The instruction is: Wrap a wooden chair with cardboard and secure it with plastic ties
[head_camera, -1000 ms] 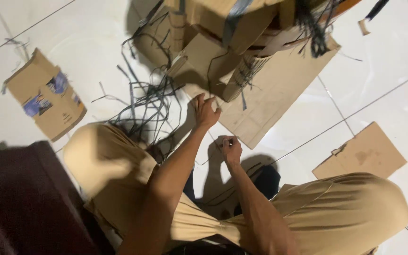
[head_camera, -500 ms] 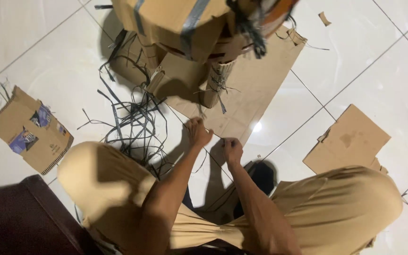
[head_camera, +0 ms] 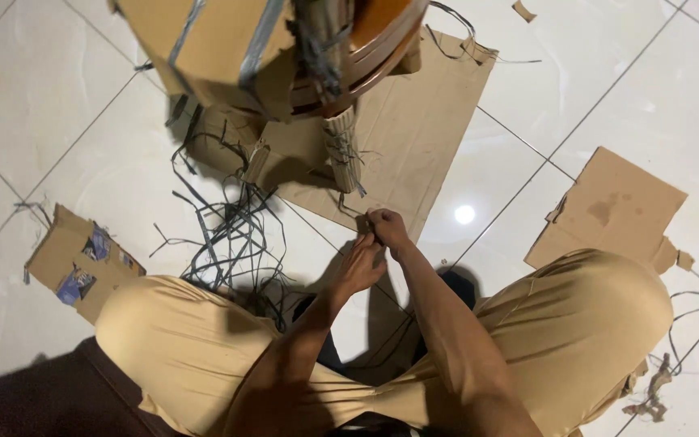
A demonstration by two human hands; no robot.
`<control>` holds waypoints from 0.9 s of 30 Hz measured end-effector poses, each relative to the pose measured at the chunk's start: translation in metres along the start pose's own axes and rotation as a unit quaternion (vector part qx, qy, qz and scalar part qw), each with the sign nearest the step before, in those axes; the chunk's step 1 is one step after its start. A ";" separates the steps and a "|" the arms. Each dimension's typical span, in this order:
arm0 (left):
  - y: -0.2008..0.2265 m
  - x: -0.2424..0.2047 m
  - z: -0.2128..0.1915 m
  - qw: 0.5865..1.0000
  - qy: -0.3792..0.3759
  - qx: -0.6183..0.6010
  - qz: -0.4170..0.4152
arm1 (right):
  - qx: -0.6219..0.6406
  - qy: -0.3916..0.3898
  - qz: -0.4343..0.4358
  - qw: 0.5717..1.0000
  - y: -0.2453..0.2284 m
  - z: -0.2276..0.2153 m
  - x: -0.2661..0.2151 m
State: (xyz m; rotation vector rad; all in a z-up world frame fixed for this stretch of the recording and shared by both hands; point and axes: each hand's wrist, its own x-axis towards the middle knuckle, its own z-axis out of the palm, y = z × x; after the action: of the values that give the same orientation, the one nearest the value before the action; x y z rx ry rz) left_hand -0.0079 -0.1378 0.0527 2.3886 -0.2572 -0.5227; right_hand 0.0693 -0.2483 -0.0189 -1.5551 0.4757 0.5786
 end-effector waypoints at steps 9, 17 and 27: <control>-0.016 0.024 -0.023 1.000 -0.010 -0.010 0.007 | 0.138 0.098 -0.002 0.986 0.029 -0.037 0.093; -0.119 0.085 -0.094 0.947 0.305 0.046 -0.088 | -0.077 0.222 -0.273 0.933 -0.107 -0.037 0.092; -0.073 0.140 -0.163 0.962 0.145 0.228 0.024 | -0.314 -0.101 -0.214 0.919 -0.139 0.015 0.109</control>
State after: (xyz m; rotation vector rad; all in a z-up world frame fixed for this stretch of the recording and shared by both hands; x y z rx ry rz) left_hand 0.1922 -0.0330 0.0767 2.8552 -0.3300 -0.0847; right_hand 0.2391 -0.2194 0.0224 -2.1004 -0.2460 0.5661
